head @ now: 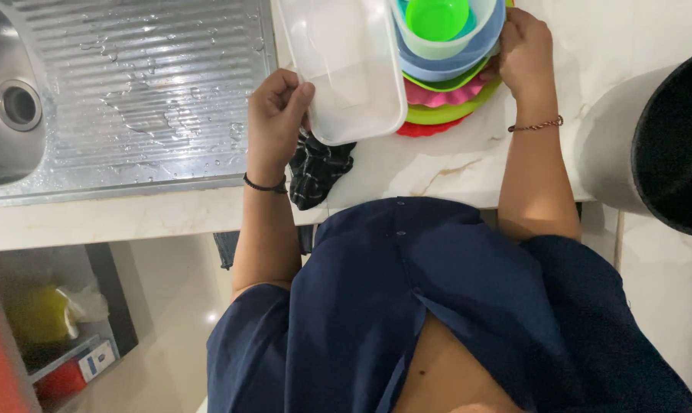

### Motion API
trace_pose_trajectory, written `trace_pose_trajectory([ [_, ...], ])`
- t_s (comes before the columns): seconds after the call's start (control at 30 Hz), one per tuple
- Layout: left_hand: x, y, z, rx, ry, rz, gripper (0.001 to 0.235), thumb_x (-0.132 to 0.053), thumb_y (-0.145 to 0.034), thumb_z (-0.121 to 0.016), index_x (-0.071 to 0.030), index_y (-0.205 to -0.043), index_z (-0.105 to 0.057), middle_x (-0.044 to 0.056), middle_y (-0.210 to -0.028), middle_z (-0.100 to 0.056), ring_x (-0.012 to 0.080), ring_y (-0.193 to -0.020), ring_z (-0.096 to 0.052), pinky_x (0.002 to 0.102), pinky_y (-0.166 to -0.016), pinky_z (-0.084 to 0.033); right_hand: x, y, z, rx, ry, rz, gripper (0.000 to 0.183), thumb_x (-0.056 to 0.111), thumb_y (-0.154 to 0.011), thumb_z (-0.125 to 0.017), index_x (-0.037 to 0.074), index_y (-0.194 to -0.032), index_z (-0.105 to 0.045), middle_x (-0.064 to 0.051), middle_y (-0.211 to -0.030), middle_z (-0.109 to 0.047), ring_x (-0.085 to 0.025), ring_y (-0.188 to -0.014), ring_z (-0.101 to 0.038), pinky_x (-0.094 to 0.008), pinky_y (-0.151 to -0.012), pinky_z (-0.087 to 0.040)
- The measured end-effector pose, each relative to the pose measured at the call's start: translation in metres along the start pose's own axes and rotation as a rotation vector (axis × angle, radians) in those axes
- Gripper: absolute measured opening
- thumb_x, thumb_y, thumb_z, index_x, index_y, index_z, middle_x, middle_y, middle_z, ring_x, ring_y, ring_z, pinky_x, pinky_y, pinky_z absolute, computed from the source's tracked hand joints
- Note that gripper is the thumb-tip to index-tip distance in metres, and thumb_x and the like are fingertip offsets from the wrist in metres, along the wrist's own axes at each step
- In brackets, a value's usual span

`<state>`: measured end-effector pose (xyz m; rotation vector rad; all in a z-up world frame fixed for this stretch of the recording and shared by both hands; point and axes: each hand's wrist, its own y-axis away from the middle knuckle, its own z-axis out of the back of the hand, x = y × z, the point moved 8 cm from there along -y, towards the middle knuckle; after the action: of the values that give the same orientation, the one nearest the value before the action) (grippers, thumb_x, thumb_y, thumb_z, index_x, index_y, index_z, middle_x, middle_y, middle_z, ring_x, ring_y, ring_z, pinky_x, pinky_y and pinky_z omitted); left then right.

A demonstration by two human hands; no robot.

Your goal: Wiping and drying various colorful plastic bowls and containers using a cloth.

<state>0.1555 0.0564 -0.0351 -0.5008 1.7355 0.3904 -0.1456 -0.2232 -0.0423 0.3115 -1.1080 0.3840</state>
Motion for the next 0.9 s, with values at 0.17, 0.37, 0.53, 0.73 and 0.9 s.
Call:
trace_pose_trajectory([
  [0.17, -0.016, 0.002, -0.032, 0.079, 0.001, 0.008, 0.016, -0.010, -0.104, -0.068, -0.003, -0.093, -0.058, -0.003, -0.071, -0.058, 0.0039, -0.060, -0.053, 0.022, -0.054, -0.044, 0.020, 0.005, 0.002, -0.123, 0.046, 0.039, 0.030, 0.017, -0.108, -0.052, -0.001, -0.125, -0.069, -0.009, -0.099, -0.076, -0.021, -0.074, -0.075, -0.030, -0.056, -0.063],
  [0.37, -0.017, -0.004, -0.047, 0.117, -0.010, -0.012, 0.018, -0.011, -0.105, -0.068, -0.003, -0.092, -0.057, -0.003, -0.071, -0.058, 0.0041, -0.059, -0.053, 0.021, -0.054, -0.044, 0.044, 0.027, 0.019, -0.286, 0.474, 0.545, 0.023, 0.010, -0.114, -0.063, -0.001, -0.134, -0.067, -0.015, -0.125, -0.073, -0.026, -0.106, -0.070, -0.038, -0.085, -0.057],
  [0.53, -0.027, -0.011, -0.028, 0.050, 0.051, -0.079, 0.015, -0.012, -0.107, -0.066, -0.003, -0.097, -0.060, -0.002, -0.079, -0.062, 0.0049, -0.067, -0.057, 0.021, -0.060, -0.047, 0.090, 0.046, 0.022, -0.226, 0.212, 0.677, 0.027, 0.019, -0.116, -0.062, 0.003, -0.138, -0.064, -0.012, -0.122, -0.065, -0.021, -0.099, -0.067, -0.032, -0.079, -0.054],
  [0.73, -0.034, -0.015, -0.097, 0.101, -0.112, -0.170, 0.017, -0.014, -0.105, -0.068, -0.002, -0.098, -0.058, 0.000, -0.074, -0.060, 0.0060, -0.064, -0.056, 0.024, -0.058, -0.046, 0.153, 0.075, -0.024, 0.244, -0.156, 0.567, 0.048, 0.038, -0.116, -0.051, 0.003, -0.148, -0.048, -0.005, -0.130, -0.061, -0.010, -0.100, -0.060, -0.023, -0.084, -0.049],
  [0.9, -0.040, -0.048, -0.107, 0.251, -0.203, -0.323, 0.018, -0.019, -0.105, -0.071, -0.002, -0.103, -0.066, 0.002, -0.079, -0.071, 0.0064, -0.074, -0.067, 0.030, -0.067, -0.056, 0.081, 0.034, 0.033, 0.085, -0.139, 0.360, 0.028, 0.025, -0.121, -0.056, 0.001, -0.136, -0.058, -0.005, -0.108, -0.064, -0.012, -0.087, -0.060, -0.028, -0.079, -0.052],
])
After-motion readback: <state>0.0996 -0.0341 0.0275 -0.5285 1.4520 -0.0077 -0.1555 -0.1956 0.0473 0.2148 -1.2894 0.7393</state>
